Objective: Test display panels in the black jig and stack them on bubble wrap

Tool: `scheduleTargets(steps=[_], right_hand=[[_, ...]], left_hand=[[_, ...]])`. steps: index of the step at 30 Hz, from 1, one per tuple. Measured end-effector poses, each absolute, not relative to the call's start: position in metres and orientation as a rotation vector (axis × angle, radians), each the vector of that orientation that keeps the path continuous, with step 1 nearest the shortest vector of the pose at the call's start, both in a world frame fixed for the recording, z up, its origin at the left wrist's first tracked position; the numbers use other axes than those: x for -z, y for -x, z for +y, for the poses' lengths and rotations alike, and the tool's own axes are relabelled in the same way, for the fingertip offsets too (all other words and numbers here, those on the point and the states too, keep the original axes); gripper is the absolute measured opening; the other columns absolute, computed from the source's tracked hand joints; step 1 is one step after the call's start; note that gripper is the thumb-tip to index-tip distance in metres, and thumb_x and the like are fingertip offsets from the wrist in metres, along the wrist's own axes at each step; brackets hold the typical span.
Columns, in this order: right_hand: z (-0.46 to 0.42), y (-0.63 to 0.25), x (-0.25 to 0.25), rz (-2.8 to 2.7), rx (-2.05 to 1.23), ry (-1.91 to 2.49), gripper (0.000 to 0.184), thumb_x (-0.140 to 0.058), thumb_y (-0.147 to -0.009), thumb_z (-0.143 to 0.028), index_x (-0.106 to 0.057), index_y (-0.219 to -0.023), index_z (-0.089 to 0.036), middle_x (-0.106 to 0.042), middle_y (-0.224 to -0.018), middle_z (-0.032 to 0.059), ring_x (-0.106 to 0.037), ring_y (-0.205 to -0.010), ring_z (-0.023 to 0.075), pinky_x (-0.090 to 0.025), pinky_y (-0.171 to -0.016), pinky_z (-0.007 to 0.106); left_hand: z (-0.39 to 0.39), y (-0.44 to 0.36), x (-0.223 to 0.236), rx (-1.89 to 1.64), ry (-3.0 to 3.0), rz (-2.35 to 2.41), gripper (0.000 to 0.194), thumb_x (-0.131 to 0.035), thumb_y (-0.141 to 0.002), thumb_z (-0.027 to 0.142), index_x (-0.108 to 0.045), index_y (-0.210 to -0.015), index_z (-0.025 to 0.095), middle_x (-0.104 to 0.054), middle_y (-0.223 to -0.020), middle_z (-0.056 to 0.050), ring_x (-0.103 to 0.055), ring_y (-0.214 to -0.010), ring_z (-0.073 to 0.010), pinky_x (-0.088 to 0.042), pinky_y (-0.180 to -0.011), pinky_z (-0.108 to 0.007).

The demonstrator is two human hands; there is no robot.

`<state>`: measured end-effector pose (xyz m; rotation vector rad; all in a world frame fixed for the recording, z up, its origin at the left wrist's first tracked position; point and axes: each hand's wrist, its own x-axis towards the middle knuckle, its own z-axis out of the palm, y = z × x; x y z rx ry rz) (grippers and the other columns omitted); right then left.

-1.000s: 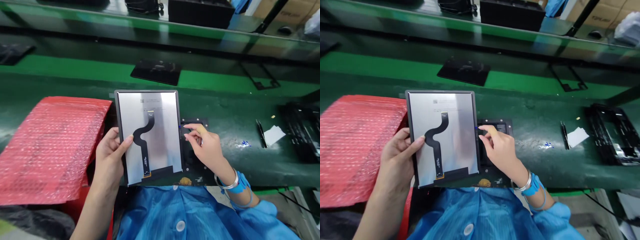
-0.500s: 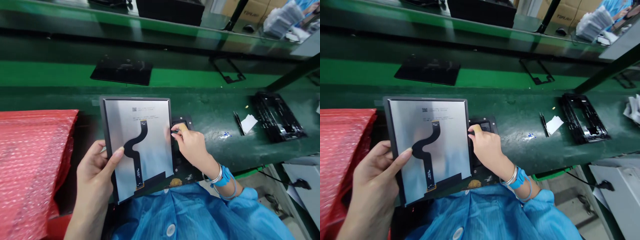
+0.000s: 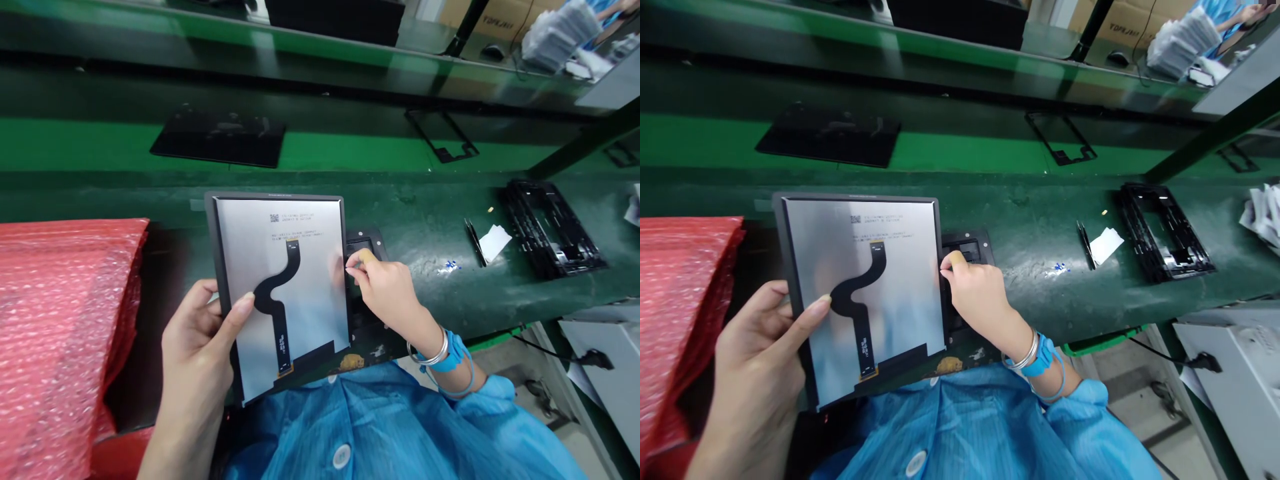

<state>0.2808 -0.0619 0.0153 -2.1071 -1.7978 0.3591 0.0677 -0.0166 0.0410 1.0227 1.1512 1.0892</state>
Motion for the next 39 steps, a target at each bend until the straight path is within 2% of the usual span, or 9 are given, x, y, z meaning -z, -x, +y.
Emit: scheduleTargets(steps=[4, 7, 10, 16, 22, 26, 32, 36, 39], right_hand=[[-0.065, -0.291, -0.02, -1.604, -0.734, 1.952, 0.007, -0.05, -0.092, -0.024, -0.055, -0.088, -0.022, -0.064, -0.061, -0.0029, -0.059, -0.053, 0.0137, -0.038, -0.058, 0.025], [-0.085, -0.319, -0.019, -1.259, -0.988, 1.776, 0.026, -0.049, -0.09, -0.048, -0.052, -0.088, -0.023, -0.059, -0.057, -0.0042, -0.052, -0.044, 0.0127, -0.039, -0.05, 0.025], [-0.115, -0.368, -0.01, -0.93, -0.665, 2.116, 0.042, -0.05, -0.079, -0.063, -0.054, -0.089, -0.022, -0.055, -0.054, -0.0043, -0.048, -0.043, 0.0132, -0.037, -0.047, 0.026], [-0.142, -0.416, 0.003, -0.795, -0.294, 2.49, 0.018, -0.065, -0.07, -0.039, -0.061, -0.069, -0.021, -0.054, -0.05, 0.0015, -0.046, -0.048, 0.0167, -0.03, -0.051, 0.029], [-0.12, -0.314, -0.034, -1.81, 0.04, 1.548, 0.033, -0.061, -0.085, -0.019, -0.067, -0.117, -0.026, -0.075, -0.101, 0.0062, -0.069, -0.093, 0.0217, -0.054, -0.084, 0.04], [-0.097, -0.262, -0.039, -2.276, 0.069, 1.162, 0.044, -0.051, -0.091, -0.007, -0.062, -0.132, -0.019, -0.067, -0.132, 0.0096, -0.06, -0.127, 0.0214, -0.053, -0.101, 0.04], [-0.08, -0.268, -0.038, -1.857, 0.084, 1.207, 0.032, -0.062, -0.091, -0.017, -0.071, -0.118, -0.032, -0.076, -0.109, -0.0004, -0.073, -0.102, 0.024, -0.063, -0.084, 0.038], [-0.073, -0.293, -0.037, -1.278, 0.1, 1.299, 0.032, -0.05, -0.097, -0.025, -0.068, -0.124, -0.026, -0.075, -0.105, 0.006, -0.071, -0.104, 0.0299, -0.059, -0.087, 0.049], [-0.072, -0.31, -0.026, -0.799, -0.298, 1.476, 0.02, -0.068, -0.083, -0.033, -0.074, -0.098, -0.022, -0.073, -0.103, 0.0101, -0.071, -0.099, 0.029, -0.058, -0.088, 0.047]], left_hand=[[-0.013, -0.068, -0.037, -1.064, -0.998, 1.132, 0.028, -0.088, -0.063, 0.025, -0.069, -0.083, 0.022, -0.071, -0.067, 0.004, -0.062, -0.047, -0.0108, -0.054, -0.046, -0.016], [-0.006, -0.068, -0.033, -1.151, -0.88, 1.111, 0.034, -0.09, -0.057, 0.02, -0.068, -0.082, 0.02, -0.071, -0.067, 0.004, -0.061, -0.048, -0.0086, -0.054, -0.05, -0.013], [0.003, -0.066, -0.033, -1.248, -0.757, 1.053, 0.04, -0.089, -0.054, 0.014, -0.068, -0.087, 0.019, -0.075, -0.081, 0.002, -0.066, -0.06, -0.0109, -0.058, -0.059, -0.016], [0.007, -0.066, -0.033, -1.155, -0.725, 0.965, 0.047, -0.086, -0.059, 0.016, -0.07, -0.103, 0.02, -0.075, -0.106, -0.001, -0.072, -0.078, -0.015, -0.059, -0.067, -0.018], [0.002, -0.072, -0.028, -1.051, -0.777, 0.935, 0.044, -0.081, -0.067, 0.023, -0.065, -0.107, 0.017, -0.074, -0.105, -0.007, -0.072, -0.081, -0.0182, -0.056, -0.065, -0.021], [-0.008, -0.072, -0.035, -0.99, -0.78, 0.896, 0.043, -0.078, -0.074, 0.026, -0.063, -0.114, 0.017, -0.072, -0.111, -0.008, -0.072, -0.089, -0.0197, -0.056, -0.064, -0.02], [-0.021, -0.058, -0.046, -0.949, -0.902, 0.719, 0.054, -0.074, -0.082, 0.036, -0.059, -0.133, 0.026, -0.063, -0.136, -0.009, -0.065, -0.117, -0.0292, -0.062, -0.073, -0.03], [-0.015, -0.032, -0.033, -1.15, -1.125, 0.818, 0.049, -0.07, -0.087, 0.035, -0.061, -0.135, 0.028, -0.058, -0.144, -0.008, -0.053, -0.135, -0.0302, -0.056, -0.096, -0.038], [-0.012, -0.01, -0.009, -1.143, -1.294, 1.036, 0.048, -0.068, -0.088, 0.037, -0.061, -0.134, 0.024, -0.056, -0.145, -0.009, -0.048, -0.139, -0.0292, -0.046, -0.109, -0.041]])
